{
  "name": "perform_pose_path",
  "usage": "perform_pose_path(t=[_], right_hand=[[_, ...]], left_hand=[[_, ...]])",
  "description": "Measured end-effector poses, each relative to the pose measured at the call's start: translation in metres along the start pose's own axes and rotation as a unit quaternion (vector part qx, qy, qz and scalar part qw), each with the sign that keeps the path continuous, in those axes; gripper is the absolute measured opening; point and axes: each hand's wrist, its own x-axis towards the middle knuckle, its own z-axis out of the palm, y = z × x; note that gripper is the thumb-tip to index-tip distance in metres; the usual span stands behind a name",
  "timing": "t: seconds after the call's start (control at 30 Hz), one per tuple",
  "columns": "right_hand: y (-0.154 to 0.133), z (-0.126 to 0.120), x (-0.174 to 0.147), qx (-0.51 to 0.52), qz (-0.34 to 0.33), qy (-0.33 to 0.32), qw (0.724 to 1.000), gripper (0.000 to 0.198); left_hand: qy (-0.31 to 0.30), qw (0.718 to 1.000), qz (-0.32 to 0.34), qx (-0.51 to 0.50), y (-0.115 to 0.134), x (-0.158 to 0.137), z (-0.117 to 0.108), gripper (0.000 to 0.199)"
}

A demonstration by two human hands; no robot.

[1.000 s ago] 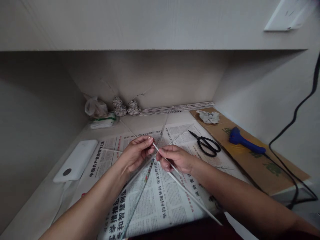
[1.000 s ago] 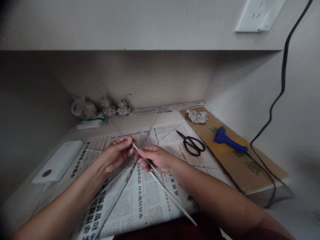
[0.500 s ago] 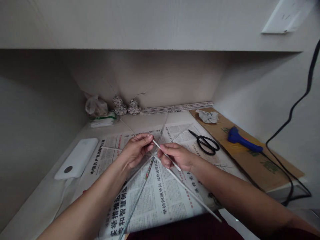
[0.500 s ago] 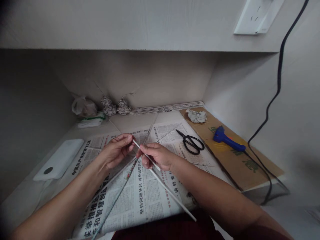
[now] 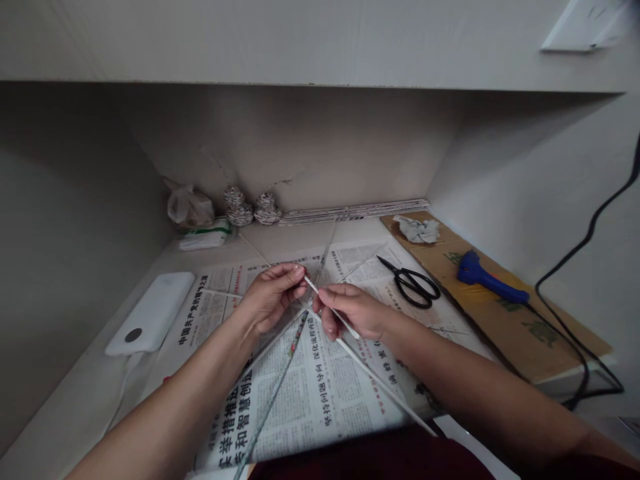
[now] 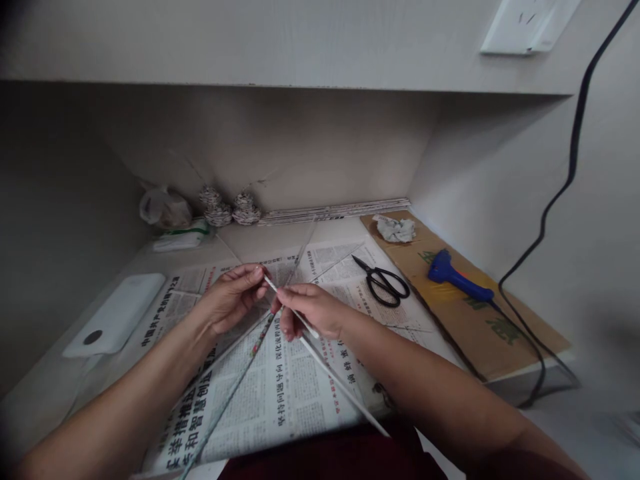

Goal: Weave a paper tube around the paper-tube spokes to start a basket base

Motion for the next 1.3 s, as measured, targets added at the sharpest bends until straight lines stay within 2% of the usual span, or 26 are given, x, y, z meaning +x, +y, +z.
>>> perform_pose_path(t=[0.07, 0.13, 0.37, 0.67, 0.87, 1.3], right_hand=[[0.0002, 0.0, 0.0008, -0.056, -0.032, 0.027, 0.998, 0.034], [0.0008, -0.0004, 0.0013, -0.064, -0.044, 0.035, 0.996, 0.034], [0.003, -0.0011, 0.0008, 0.068, 0.017, -0.03, 0.997, 0.035], [-0.0039, -0.0013, -0.0023, 0.059, 0.053, -0.022, 0.997, 0.026], [-0.0035, -0.0004, -0.0025, 0.039, 0.067, -0.039, 0.996, 0.028], [-0.0002, -0.0042, 0.0002, 0.046, 0.042, -0.04, 0.997, 0.021]], left_hand=[[0.009, 1.0, 0.004, 0.0, 0.0002, 0.0011, -0.0008, 0.021], [0.014, 1.0, 0.006, 0.001, 0.0002, 0.0019, -0.0014, 0.02], [-0.009, 1.0, -0.007, -0.005, -0.0005, 0.0015, -0.0022, 0.016], [-0.004, 1.0, 0.007, -0.007, -0.0006, 0.0028, -0.0034, 0.021], [-0.005, 1.0, 0.015, -0.012, -0.0004, 0.0028, -0.004, 0.024], [0.011, 0.999, 0.04, -0.028, 0.0024, 0.0051, -0.0061, 0.016]])
